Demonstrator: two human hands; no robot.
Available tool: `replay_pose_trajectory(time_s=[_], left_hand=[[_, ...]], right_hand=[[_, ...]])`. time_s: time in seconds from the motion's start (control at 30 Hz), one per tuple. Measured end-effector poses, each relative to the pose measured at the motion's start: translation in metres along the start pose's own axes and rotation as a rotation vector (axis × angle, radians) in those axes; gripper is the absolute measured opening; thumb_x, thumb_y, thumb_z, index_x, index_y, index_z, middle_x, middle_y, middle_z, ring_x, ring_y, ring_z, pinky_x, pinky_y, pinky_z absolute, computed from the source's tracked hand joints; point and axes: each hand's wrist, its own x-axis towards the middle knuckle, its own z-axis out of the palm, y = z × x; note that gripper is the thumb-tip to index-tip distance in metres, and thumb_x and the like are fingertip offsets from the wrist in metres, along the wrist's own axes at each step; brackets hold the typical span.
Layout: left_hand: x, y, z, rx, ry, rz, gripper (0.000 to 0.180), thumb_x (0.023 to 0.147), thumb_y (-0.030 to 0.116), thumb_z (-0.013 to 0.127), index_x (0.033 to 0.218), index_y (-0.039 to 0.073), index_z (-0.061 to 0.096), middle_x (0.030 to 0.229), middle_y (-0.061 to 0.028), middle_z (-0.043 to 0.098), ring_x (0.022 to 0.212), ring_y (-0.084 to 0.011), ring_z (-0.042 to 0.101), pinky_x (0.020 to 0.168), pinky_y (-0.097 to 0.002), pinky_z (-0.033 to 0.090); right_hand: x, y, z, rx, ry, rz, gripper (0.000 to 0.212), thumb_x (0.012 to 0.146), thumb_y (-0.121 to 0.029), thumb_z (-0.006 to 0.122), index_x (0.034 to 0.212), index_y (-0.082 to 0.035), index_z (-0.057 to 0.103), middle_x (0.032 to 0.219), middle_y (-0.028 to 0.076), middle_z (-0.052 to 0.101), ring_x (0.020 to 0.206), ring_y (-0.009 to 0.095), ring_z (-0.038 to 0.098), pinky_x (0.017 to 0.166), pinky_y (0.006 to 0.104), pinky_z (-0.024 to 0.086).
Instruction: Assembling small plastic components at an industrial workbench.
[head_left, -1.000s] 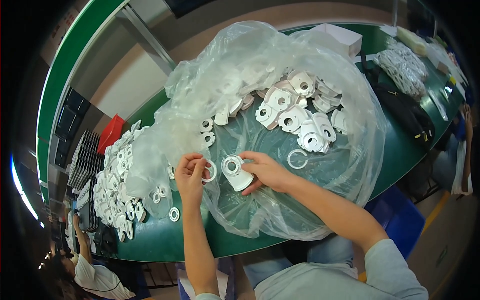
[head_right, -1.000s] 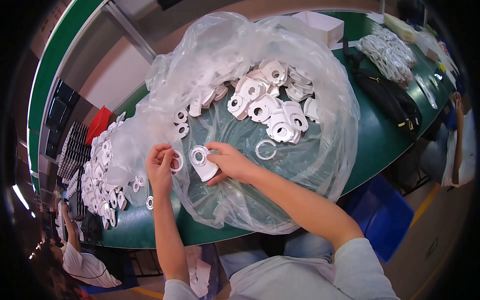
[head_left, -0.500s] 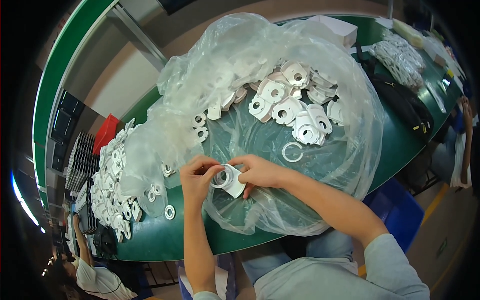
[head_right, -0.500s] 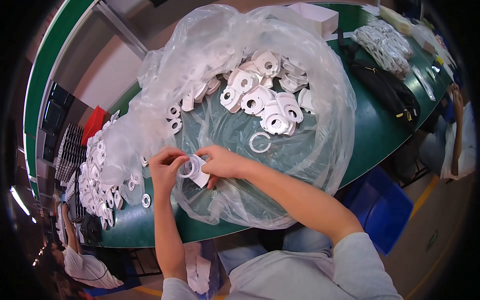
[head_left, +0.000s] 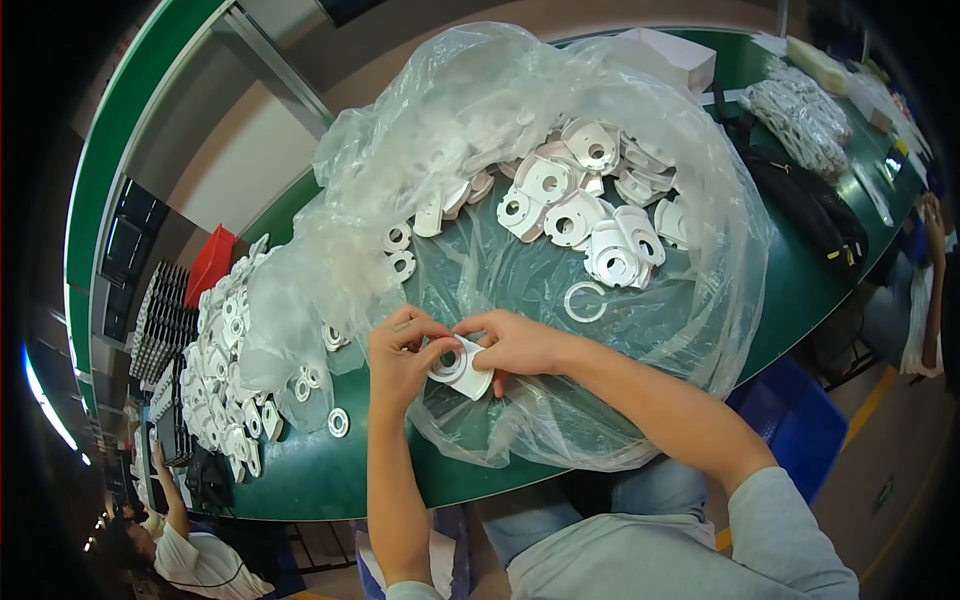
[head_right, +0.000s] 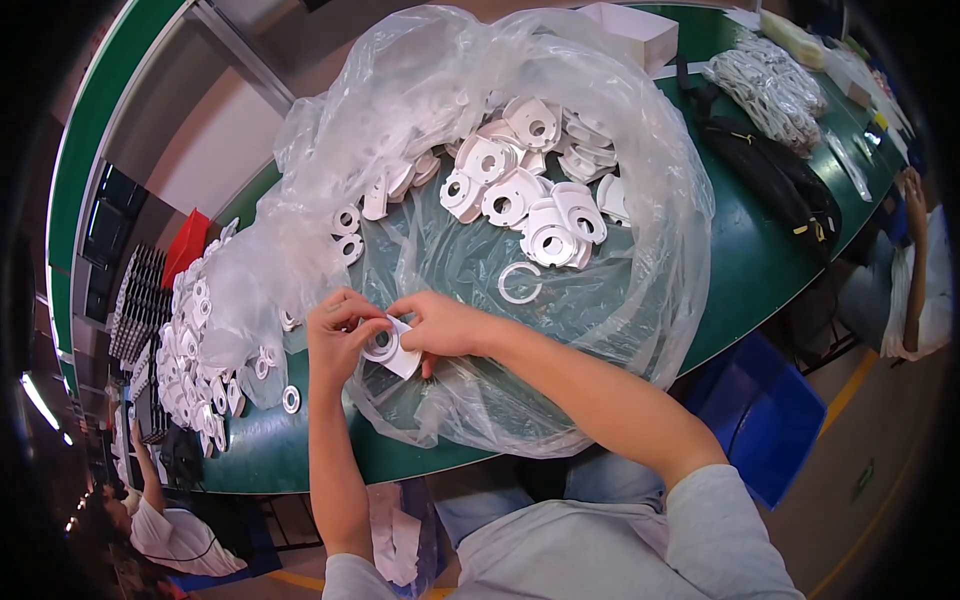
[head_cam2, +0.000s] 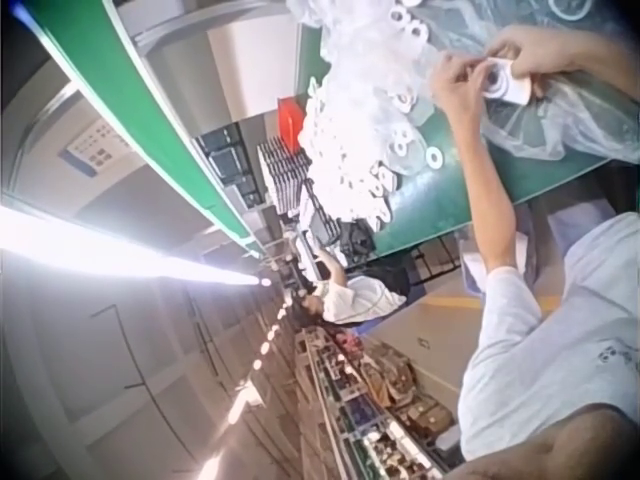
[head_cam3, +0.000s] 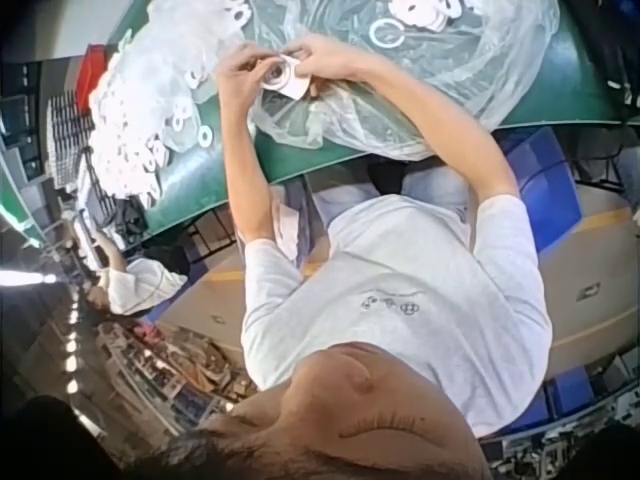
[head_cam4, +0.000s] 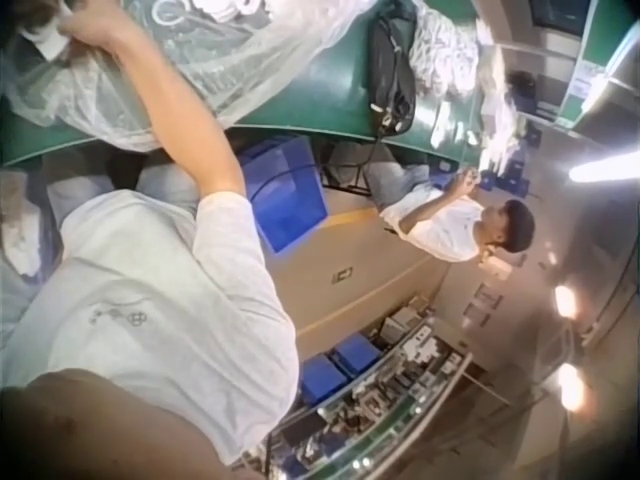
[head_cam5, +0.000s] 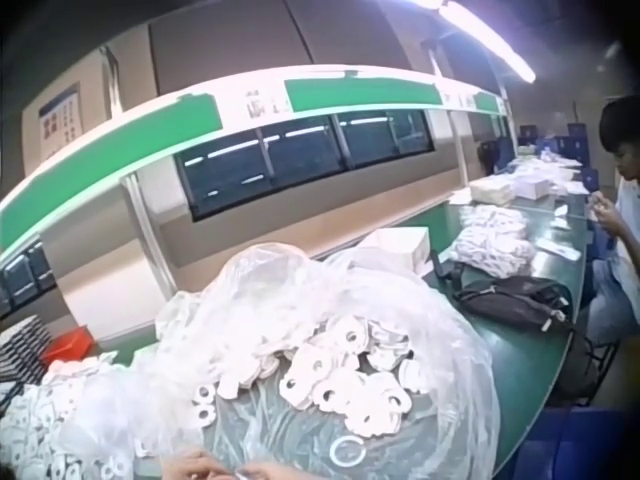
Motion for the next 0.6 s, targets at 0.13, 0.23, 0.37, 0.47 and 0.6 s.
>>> replay_pose_trajectory(time_s=[0.13, 0.23, 0.37, 0.47, 0.6], left_hand=[[0.001, 0.004, 0.001, -0.008, 0.019, 0.001, 0.010, 0.064, 0.005, 0.075, 0.072, 0.006, 0.070, 0.066, -0.0007, 0.055, 0.056, -0.0081, 0.046, 0.048, -0.0224, 0.031], [0.001, 0.004, 0.003, 0.007, 0.044, 0.036, 0.009, 0.065, 0.004, 0.074, 0.072, 0.006, 0.070, 0.066, -0.0009, 0.055, 0.055, -0.0080, 0.045, 0.048, -0.0223, 0.030], [0.001, 0.005, 0.004, -0.075, 0.143, 0.010, 0.010, 0.073, -0.004, 0.068, 0.082, 0.000, 0.066, 0.075, 0.0000, 0.056, 0.060, -0.0048, 0.046, 0.051, -0.0193, 0.032], [0.000, -0.002, -0.001, -0.137, 0.242, 0.031, 0.009, 0.082, -0.001, 0.062, 0.090, -0.002, 0.063, 0.078, 0.0005, 0.056, 0.064, -0.0042, 0.047, 0.054, -0.0179, 0.035], [-0.001, -0.006, -0.004, -0.168, 0.255, -0.085, 0.010, 0.086, 0.006, 0.061, 0.092, -0.001, 0.065, 0.079, -0.0011, 0.057, 0.066, -0.0060, 0.050, 0.056, -0.0187, 0.039]], right_hand=[[-0.001, 0.001, 0.002, -0.003, 0.033, -0.020, 0.050, 0.075, -0.005, 0.058, 0.122, 0.008, 0.045, 0.074, 0.013, 0.064, 0.049, 0.015, 0.060, 0.046, 0.0249, 0.048], [0.001, 0.004, 0.001, -0.094, 0.036, -0.087, 0.051, 0.075, -0.007, 0.061, 0.121, 0.007, 0.046, 0.073, 0.011, 0.063, 0.047, 0.014, 0.058, 0.043, 0.0250, 0.045], [0.001, 0.002, 0.001, -0.091, 0.147, -0.131, 0.046, 0.074, -0.005, 0.061, 0.119, 0.001, 0.050, 0.071, 0.008, 0.063, 0.045, 0.010, 0.052, 0.041, 0.0237, 0.040], [0.001, 0.000, 0.002, -0.031, 0.209, -0.148, 0.045, 0.074, -0.003, 0.060, 0.118, -0.003, 0.053, 0.070, 0.006, 0.062, 0.044, 0.007, 0.048, 0.041, 0.0217, 0.037], [0.000, -0.004, 0.002, -0.013, 0.273, -0.172, 0.043, 0.074, -0.003, 0.061, 0.117, -0.003, 0.053, 0.072, 0.006, 0.063, 0.045, 0.007, 0.049, 0.041, 0.0216, 0.037]])
